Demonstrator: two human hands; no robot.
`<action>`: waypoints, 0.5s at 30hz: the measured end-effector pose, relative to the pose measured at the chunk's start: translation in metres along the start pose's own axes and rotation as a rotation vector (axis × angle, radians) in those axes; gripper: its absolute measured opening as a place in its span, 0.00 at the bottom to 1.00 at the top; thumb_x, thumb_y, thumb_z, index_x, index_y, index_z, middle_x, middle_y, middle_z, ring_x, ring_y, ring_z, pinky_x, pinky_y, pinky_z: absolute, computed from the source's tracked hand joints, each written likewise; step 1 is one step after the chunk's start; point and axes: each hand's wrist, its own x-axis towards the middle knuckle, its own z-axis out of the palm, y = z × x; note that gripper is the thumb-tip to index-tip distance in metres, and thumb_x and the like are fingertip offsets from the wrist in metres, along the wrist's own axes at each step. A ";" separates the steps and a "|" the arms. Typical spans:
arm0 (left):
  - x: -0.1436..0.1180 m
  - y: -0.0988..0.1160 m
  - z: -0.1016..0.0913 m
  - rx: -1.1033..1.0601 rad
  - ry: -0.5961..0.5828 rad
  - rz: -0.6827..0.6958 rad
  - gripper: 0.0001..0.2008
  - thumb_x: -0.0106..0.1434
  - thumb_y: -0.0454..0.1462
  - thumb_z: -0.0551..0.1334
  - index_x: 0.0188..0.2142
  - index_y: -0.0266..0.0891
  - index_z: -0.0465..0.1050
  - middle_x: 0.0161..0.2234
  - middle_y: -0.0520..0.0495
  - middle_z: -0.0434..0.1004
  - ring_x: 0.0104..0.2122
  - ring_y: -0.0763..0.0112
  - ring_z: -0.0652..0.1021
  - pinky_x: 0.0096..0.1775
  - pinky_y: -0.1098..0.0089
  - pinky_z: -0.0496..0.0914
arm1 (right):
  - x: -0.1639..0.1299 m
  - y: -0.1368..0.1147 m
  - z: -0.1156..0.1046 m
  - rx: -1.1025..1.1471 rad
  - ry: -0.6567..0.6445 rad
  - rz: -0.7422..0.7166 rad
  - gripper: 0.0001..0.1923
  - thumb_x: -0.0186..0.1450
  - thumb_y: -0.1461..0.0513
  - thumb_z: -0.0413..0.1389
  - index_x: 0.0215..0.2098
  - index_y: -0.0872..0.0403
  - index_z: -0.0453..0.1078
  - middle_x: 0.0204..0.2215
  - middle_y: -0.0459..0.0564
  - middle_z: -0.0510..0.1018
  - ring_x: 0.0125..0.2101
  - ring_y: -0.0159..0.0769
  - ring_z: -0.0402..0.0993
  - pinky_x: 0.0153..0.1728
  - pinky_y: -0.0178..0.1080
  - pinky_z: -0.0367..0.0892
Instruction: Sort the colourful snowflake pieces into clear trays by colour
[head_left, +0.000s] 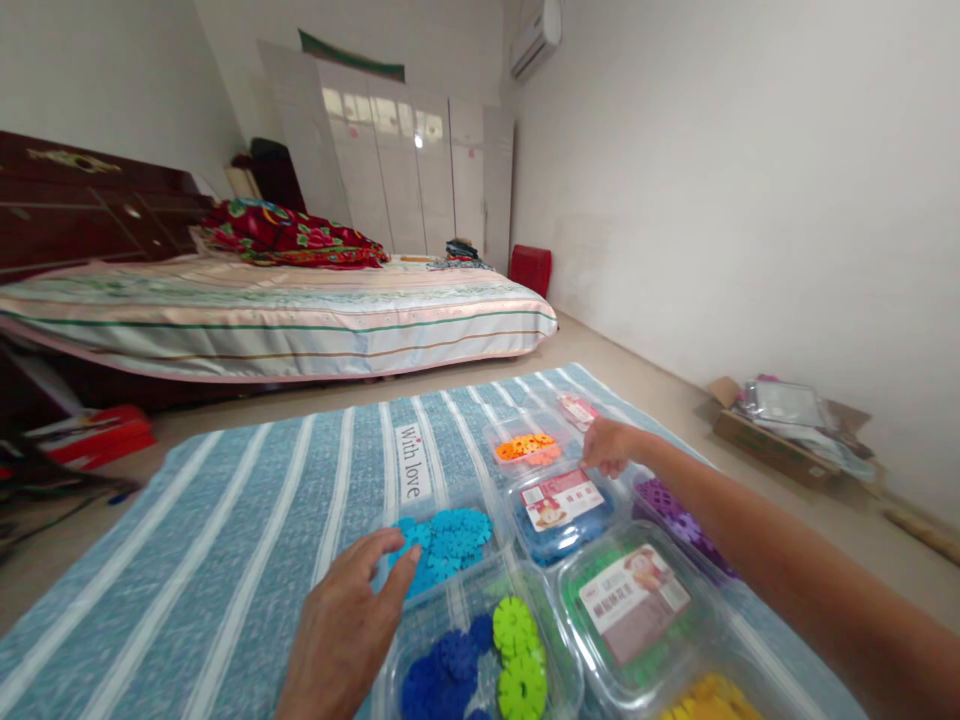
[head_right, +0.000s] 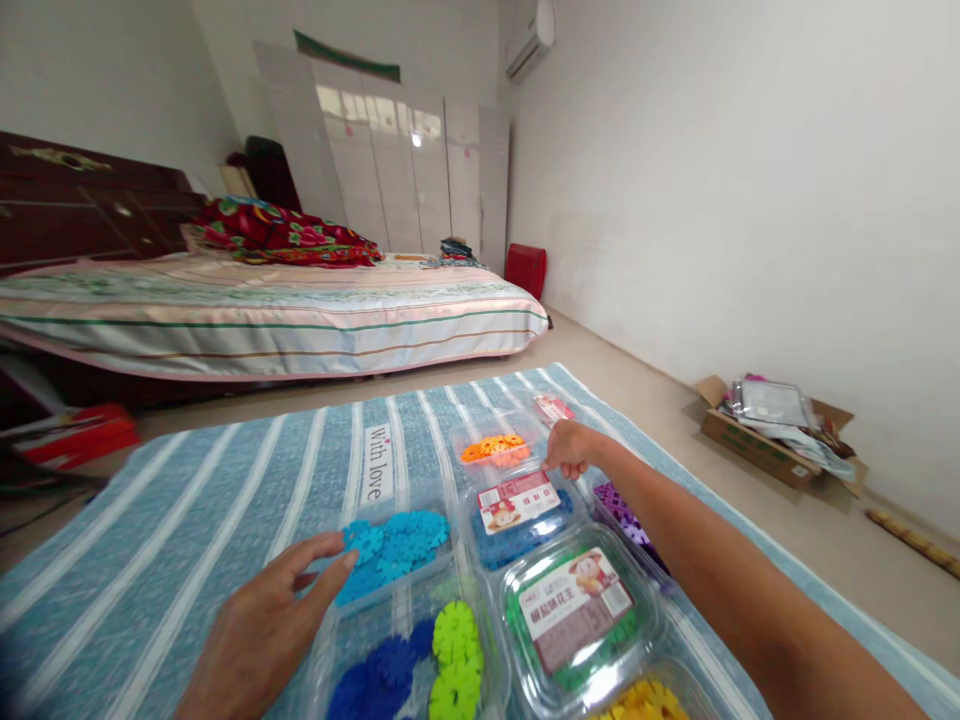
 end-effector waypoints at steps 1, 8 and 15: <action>0.000 0.001 0.000 0.001 -0.001 0.005 0.20 0.54 0.51 0.55 0.35 0.42 0.76 0.39 0.46 0.81 0.37 0.59 0.80 0.43 0.62 0.73 | -0.002 0.000 -0.002 -0.025 -0.035 0.004 0.12 0.42 0.69 0.70 0.18 0.60 0.69 0.11 0.47 0.73 0.12 0.30 0.69 0.16 0.30 0.65; 0.000 0.003 0.000 0.031 -0.028 -0.030 0.21 0.53 0.52 0.53 0.34 0.42 0.76 0.37 0.45 0.81 0.36 0.58 0.80 0.42 0.63 0.73 | 0.004 -0.004 -0.040 -0.137 -0.048 -0.021 0.14 0.53 0.57 0.66 0.23 0.58 0.69 0.13 0.48 0.74 0.13 0.28 0.69 0.16 0.28 0.63; 0.000 0.002 0.000 0.056 -0.080 -0.058 0.22 0.53 0.52 0.53 0.35 0.41 0.75 0.40 0.43 0.80 0.38 0.57 0.79 0.43 0.62 0.72 | 0.001 0.001 -0.055 -0.328 0.071 -0.062 0.24 0.57 0.46 0.59 0.19 0.59 0.70 0.09 0.48 0.68 0.14 0.32 0.68 0.19 0.33 0.64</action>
